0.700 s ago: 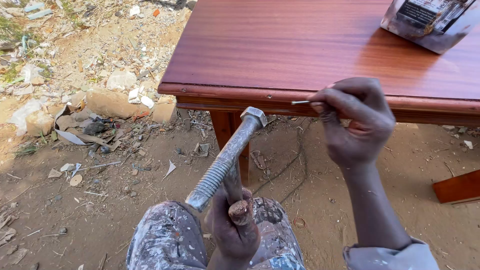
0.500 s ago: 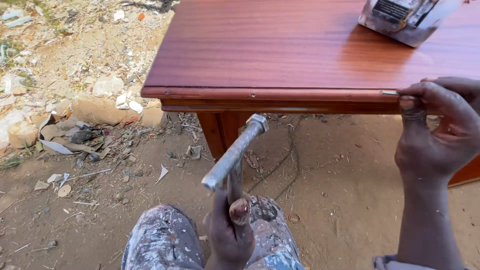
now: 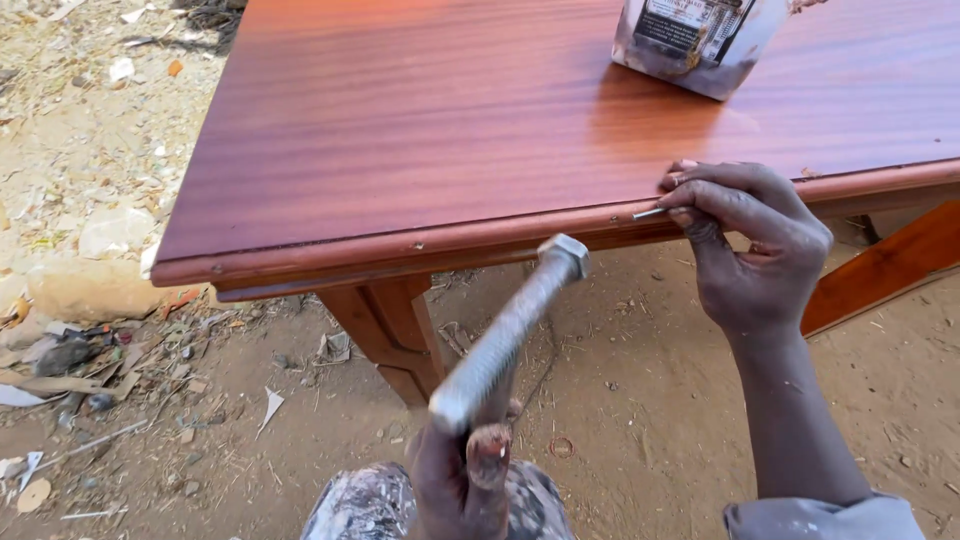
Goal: Hammering small nails into the edge of a wooden table using a bolt as a makeshift hammer
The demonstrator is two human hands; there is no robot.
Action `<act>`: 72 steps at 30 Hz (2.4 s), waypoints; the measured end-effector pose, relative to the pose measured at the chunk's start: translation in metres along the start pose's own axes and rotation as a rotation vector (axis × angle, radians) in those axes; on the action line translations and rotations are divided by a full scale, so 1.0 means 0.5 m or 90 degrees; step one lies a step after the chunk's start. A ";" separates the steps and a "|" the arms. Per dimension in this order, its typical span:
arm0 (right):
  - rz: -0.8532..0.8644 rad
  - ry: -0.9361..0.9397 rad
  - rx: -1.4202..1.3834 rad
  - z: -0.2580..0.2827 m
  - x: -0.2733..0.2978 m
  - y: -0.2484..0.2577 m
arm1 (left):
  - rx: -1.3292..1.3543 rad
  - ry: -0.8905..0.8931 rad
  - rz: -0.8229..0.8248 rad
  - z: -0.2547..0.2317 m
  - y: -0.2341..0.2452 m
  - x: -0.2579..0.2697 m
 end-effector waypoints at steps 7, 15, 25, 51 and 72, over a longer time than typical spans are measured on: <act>0.005 -0.022 0.066 0.037 0.019 0.012 | 0.090 0.046 0.094 -0.036 -0.032 0.002; 0.001 0.000 0.042 0.052 0.015 0.016 | 0.450 0.068 0.231 -0.011 -0.066 0.052; 0.052 0.196 -0.023 0.001 0.000 0.054 | 0.468 0.557 0.654 0.768 -0.278 0.580; -0.011 0.266 -0.025 -0.018 -0.007 0.078 | -0.003 0.201 -0.146 -0.007 -0.336 0.156; -0.025 0.281 -0.004 -0.018 -0.005 0.075 | 0.305 -0.059 -0.370 -0.041 -0.308 0.199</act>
Point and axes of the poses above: each hand's wrist, its own x-axis away from the middle knuckle, its own y-axis out of the back of the hand, z = x × y, the point moved 9 cm from there along -x, towards the middle knuckle, and after that the axes turned 3 degrees about y, right-handed, at the moved point
